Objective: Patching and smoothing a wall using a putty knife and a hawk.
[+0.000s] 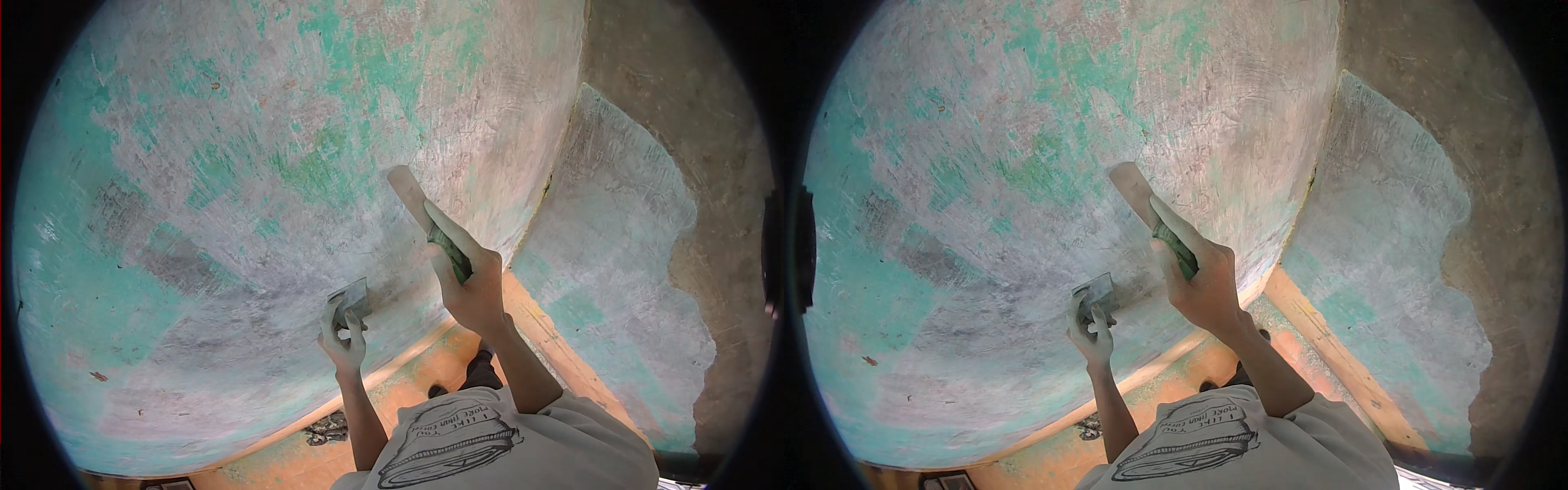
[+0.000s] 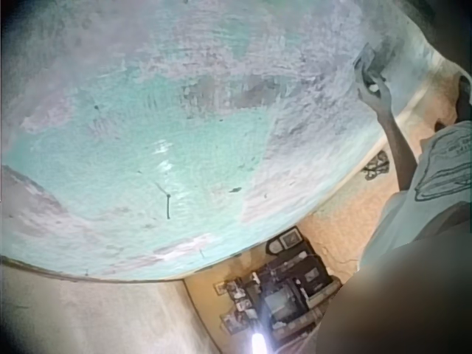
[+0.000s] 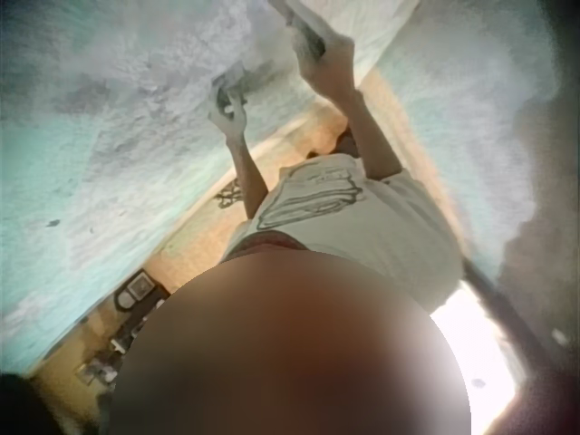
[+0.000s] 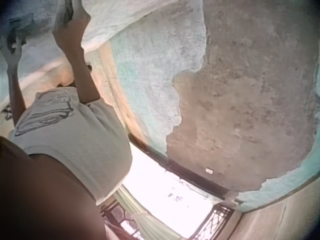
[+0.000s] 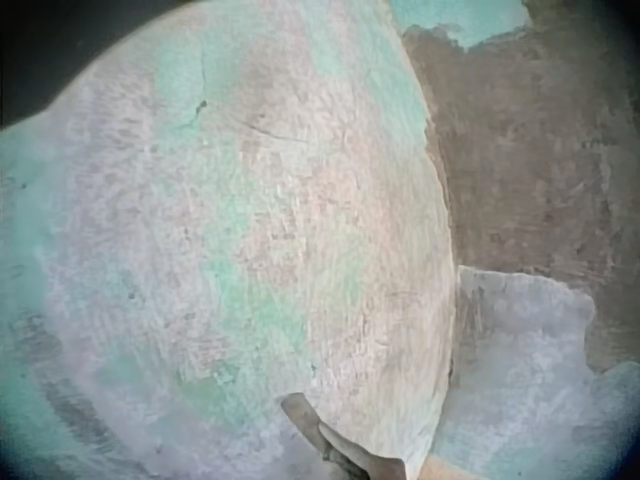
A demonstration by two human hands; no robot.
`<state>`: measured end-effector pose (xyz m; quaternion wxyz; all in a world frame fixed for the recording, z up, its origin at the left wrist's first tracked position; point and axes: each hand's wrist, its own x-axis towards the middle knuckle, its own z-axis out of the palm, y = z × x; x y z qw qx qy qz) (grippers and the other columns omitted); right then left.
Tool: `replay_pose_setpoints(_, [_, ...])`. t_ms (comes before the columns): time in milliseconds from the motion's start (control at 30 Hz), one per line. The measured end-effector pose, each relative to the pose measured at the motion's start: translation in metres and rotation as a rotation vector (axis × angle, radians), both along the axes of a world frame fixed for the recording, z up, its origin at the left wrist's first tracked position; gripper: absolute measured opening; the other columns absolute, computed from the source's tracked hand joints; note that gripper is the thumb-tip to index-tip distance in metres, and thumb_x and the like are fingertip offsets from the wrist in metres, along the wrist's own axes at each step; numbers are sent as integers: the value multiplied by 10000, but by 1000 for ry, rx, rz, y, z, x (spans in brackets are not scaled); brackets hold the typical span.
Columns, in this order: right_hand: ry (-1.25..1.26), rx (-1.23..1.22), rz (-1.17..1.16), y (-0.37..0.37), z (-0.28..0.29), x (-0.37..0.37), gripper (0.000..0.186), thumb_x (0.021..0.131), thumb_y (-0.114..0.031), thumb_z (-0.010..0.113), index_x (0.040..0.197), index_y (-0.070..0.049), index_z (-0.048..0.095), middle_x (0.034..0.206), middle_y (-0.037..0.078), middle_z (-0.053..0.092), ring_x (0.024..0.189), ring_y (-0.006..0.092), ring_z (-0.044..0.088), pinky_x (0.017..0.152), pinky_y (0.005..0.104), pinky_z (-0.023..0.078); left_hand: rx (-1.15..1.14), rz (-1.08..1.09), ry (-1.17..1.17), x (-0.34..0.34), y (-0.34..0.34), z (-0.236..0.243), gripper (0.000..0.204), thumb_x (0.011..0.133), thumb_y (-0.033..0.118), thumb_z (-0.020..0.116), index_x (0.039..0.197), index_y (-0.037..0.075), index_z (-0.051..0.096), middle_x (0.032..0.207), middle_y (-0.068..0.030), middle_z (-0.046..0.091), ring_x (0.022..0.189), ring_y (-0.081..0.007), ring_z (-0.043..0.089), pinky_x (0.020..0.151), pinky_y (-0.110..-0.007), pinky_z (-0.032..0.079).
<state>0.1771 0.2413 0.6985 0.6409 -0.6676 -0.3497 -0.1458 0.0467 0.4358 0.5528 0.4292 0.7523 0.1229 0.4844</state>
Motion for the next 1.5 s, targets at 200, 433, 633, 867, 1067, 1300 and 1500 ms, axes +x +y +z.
replay_pose_setpoints(200, [42,3,19,-1,2,0,504,969,-26,662,1468,-49,597,1056,168,782,824,101,700,742,263,550,-10,-12,-16,-2,1,-3,290,1023,1,612,1312,0,621,673,-48,635,572,-103,621,555,-275,528])
replay_pose_setpoints(433, [38,24,43,-1,0,4,509,969,-24,660,1473,-49,593,1020,156,782,785,74,655,713,252,532,8,5,-14,0,0,0,283,1024,1,605,1307,2,621,668,-52,645,571,-104,631,555,-272,530])
replay_pose_setpoints(633, [55,10,53,-1,2,5,509,972,-40,661,1477,-56,592,954,133,766,753,60,616,697,245,519,8,0,-15,-2,4,-6,283,1025,3,606,1308,2,620,686,-59,655,579,-104,638,557,-273,536])
replay_pose_setpoints(867, [29,-24,37,-4,5,6,503,978,-47,661,1476,-55,592,956,133,767,757,56,612,703,242,515,14,14,-13,-1,3,-6,289,1024,1,606,1313,-7,611,693,-61,653,587,-104,640,546,-279,539])
replay_pose_setpoints(1067, [52,-11,84,-7,3,7,485,991,-66,657,1472,-49,592,1006,135,771,806,74,649,738,253,531,-2,-10,-24,-1,1,-4,299,1028,3,601,1328,-3,600,696,-64,654,593,-102,635,551,-283,545])
replay_pose_setpoints(1300, [58,13,128,-2,-10,13,477,1001,-70,657,1471,-28,584,1098,156,763,873,80,648,784,254,523,-63,36,23,-3,-17,-1,285,1081,98,572,1352,10,564,762,-80,655,598,-121,630,544,-290,529])
replay_pose_setpoints(1500, [73,-138,408,-24,-66,-25,556,982,-105,650,1510,19,522,953,83,711,819,78,592,777,235,497,-320,-135,50,-18,-73,-19,202,1111,114,506,1247,-6,597,846,-76,652,647,-128,610,592,-287,520])
